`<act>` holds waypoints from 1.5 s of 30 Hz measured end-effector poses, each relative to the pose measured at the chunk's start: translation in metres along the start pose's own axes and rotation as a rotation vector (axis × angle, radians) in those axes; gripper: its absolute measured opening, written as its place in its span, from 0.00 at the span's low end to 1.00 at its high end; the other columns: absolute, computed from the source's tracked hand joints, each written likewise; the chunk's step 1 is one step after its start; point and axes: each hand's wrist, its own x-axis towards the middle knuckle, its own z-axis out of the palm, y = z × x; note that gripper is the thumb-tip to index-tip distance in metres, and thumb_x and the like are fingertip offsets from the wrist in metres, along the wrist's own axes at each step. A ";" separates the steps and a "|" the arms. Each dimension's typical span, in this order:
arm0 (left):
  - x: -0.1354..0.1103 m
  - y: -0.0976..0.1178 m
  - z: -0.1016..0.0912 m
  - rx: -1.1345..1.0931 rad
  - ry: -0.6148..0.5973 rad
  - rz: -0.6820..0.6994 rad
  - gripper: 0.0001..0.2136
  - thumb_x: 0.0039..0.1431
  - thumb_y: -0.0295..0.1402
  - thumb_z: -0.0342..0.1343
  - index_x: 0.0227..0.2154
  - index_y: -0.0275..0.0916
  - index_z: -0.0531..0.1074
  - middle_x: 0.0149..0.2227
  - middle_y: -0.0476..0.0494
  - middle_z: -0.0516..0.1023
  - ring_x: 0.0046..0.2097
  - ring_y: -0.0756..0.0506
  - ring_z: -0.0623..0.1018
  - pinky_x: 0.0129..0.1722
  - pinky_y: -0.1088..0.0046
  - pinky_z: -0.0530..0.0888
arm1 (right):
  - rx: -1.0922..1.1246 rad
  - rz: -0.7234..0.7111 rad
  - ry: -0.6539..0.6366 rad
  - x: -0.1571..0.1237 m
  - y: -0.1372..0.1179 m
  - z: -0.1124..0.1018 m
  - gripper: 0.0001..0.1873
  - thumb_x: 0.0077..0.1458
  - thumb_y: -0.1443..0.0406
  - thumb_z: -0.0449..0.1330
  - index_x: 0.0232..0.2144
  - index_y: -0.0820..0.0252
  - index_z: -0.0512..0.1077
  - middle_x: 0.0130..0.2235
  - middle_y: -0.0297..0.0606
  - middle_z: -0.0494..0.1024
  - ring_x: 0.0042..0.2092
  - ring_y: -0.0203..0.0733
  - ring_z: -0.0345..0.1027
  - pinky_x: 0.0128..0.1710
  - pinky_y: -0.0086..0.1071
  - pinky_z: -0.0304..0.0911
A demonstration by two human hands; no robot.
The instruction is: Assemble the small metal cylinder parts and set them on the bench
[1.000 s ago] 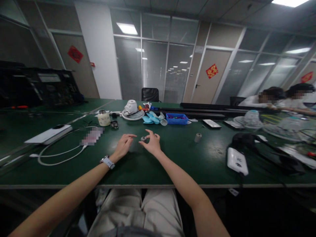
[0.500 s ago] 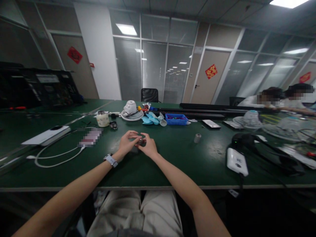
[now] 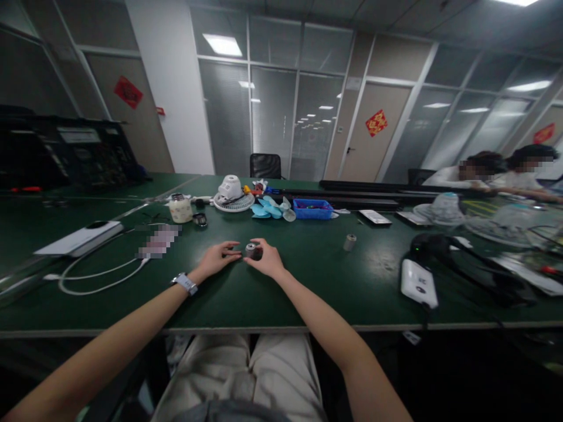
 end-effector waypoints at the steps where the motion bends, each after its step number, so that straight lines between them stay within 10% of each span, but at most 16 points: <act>1: 0.000 0.002 0.000 0.007 -0.007 0.000 0.24 0.49 0.41 0.61 0.50 0.42 0.70 0.39 0.42 0.83 0.54 0.40 0.75 0.53 0.61 0.68 | -0.038 0.008 -0.018 0.000 0.002 0.001 0.29 0.43 0.55 0.67 0.48 0.57 0.70 0.40 0.38 0.77 0.41 0.41 0.71 0.43 0.36 0.65; 8: -0.005 0.011 -0.003 -0.009 -0.025 -0.024 0.28 0.46 0.43 0.64 0.51 0.42 0.69 0.42 0.41 0.82 0.49 0.40 0.78 0.52 0.62 0.68 | -0.184 0.175 0.021 0.012 0.030 -0.015 0.23 0.44 0.51 0.66 0.41 0.54 0.74 0.38 0.37 0.78 0.39 0.44 0.72 0.38 0.35 0.66; 17: -0.005 0.011 -0.001 0.018 0.035 -0.045 0.21 0.58 0.49 0.49 0.47 0.42 0.71 0.41 0.42 0.82 0.47 0.41 0.79 0.46 0.66 0.72 | -0.416 0.691 0.521 0.017 0.119 -0.112 0.18 0.48 0.60 0.63 0.42 0.59 0.73 0.43 0.48 0.77 0.46 0.52 0.72 0.44 0.41 0.65; 23: -0.002 0.013 0.000 -0.003 0.072 -0.068 0.22 0.62 0.49 0.43 0.47 0.39 0.70 0.39 0.41 0.82 0.47 0.41 0.79 0.45 0.67 0.71 | -0.436 0.821 0.711 0.010 0.137 -0.136 0.26 0.51 0.66 0.55 0.52 0.72 0.65 0.48 0.63 0.71 0.51 0.61 0.68 0.48 0.47 0.63; 30: -0.002 0.016 -0.004 0.038 0.237 -0.114 0.20 0.62 0.46 0.41 0.44 0.38 0.71 0.40 0.39 0.82 0.44 0.41 0.79 0.42 0.67 0.71 | -0.532 0.630 0.701 0.012 0.090 -0.107 0.43 0.54 0.63 0.54 0.66 0.67 0.39 0.64 0.62 0.46 0.52 0.58 0.67 0.46 0.42 0.64; 37: 0.001 0.007 -0.005 0.098 0.318 -0.054 0.17 0.57 0.33 0.38 0.31 0.40 0.74 0.36 0.44 0.81 0.40 0.43 0.77 0.42 0.68 0.71 | -0.302 -0.039 0.063 0.011 0.000 -0.005 0.21 0.57 0.50 0.55 0.49 0.48 0.73 0.52 0.41 0.68 0.44 0.43 0.68 0.46 0.40 0.65; 45: 0.000 0.009 -0.005 0.130 0.316 -0.045 0.16 0.54 0.34 0.39 0.27 0.42 0.74 0.33 0.44 0.80 0.37 0.43 0.77 0.38 0.70 0.70 | -0.370 -0.103 -0.037 0.014 -0.019 0.036 0.08 0.54 0.56 0.63 0.37 0.46 0.79 0.47 0.37 0.75 0.52 0.49 0.61 0.47 0.44 0.60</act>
